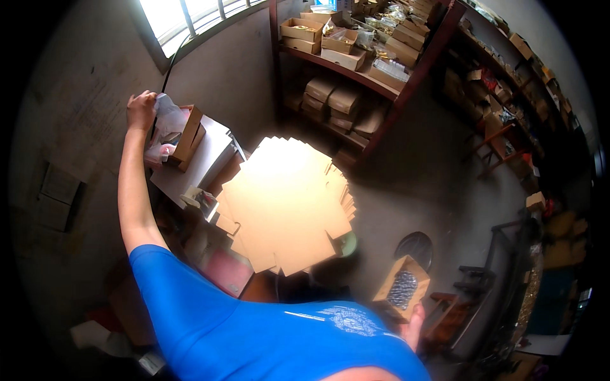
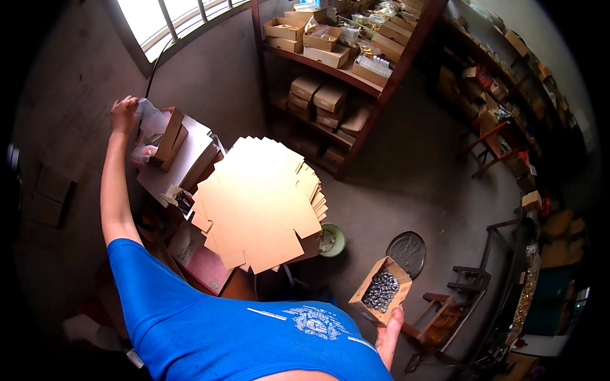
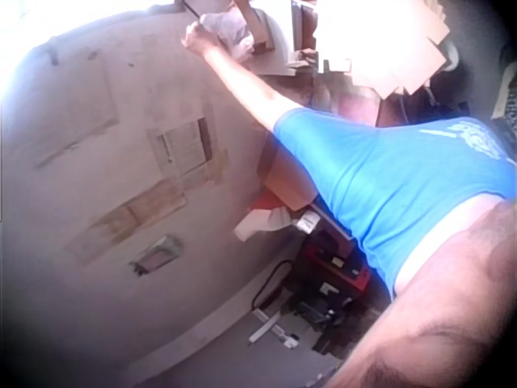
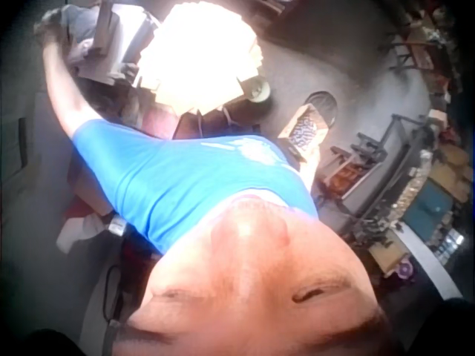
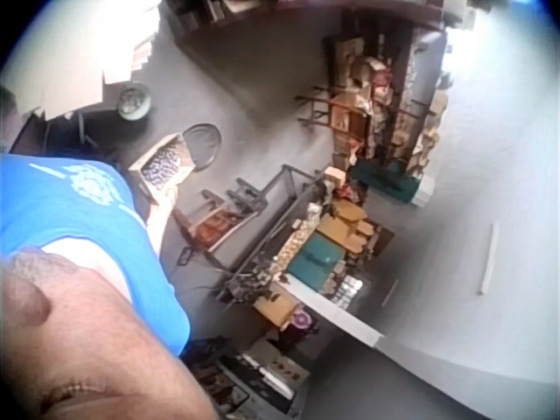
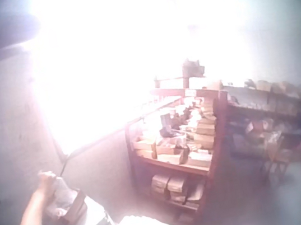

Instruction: The person carries a small box filled with metal parts through a workshop and places it on a table. They then transfer the parts into a plastic bag, seal it, and place the bag back into the box. The person walks to another area and places the box on a wooden table.

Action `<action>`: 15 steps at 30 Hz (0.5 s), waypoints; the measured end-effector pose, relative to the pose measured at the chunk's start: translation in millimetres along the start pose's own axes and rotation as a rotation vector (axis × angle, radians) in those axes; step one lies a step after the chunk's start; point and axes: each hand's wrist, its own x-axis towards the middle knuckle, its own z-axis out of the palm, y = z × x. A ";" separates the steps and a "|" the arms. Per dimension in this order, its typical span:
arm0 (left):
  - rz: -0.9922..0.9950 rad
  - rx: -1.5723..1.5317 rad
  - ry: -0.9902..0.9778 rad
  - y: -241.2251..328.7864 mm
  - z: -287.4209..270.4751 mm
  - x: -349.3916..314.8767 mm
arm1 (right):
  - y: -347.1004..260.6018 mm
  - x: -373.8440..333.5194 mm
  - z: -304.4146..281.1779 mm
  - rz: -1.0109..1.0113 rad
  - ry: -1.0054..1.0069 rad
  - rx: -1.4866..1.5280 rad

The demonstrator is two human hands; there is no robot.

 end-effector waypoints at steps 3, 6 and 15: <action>0.054 -0.021 0.021 27.8 61.4 -0.6 | 54.7 15.9 -50.5 -0.017 0.097 0.031; 0.181 -0.341 0.210 16.1 95.1 11.0 | 88.9 24.2 -101.3 0.031 0.219 0.208; 0.259 -0.948 -0.014 234.9 -82.2 80.3 | -0.3 -0.8 -138.9 0.004 0.303 0.198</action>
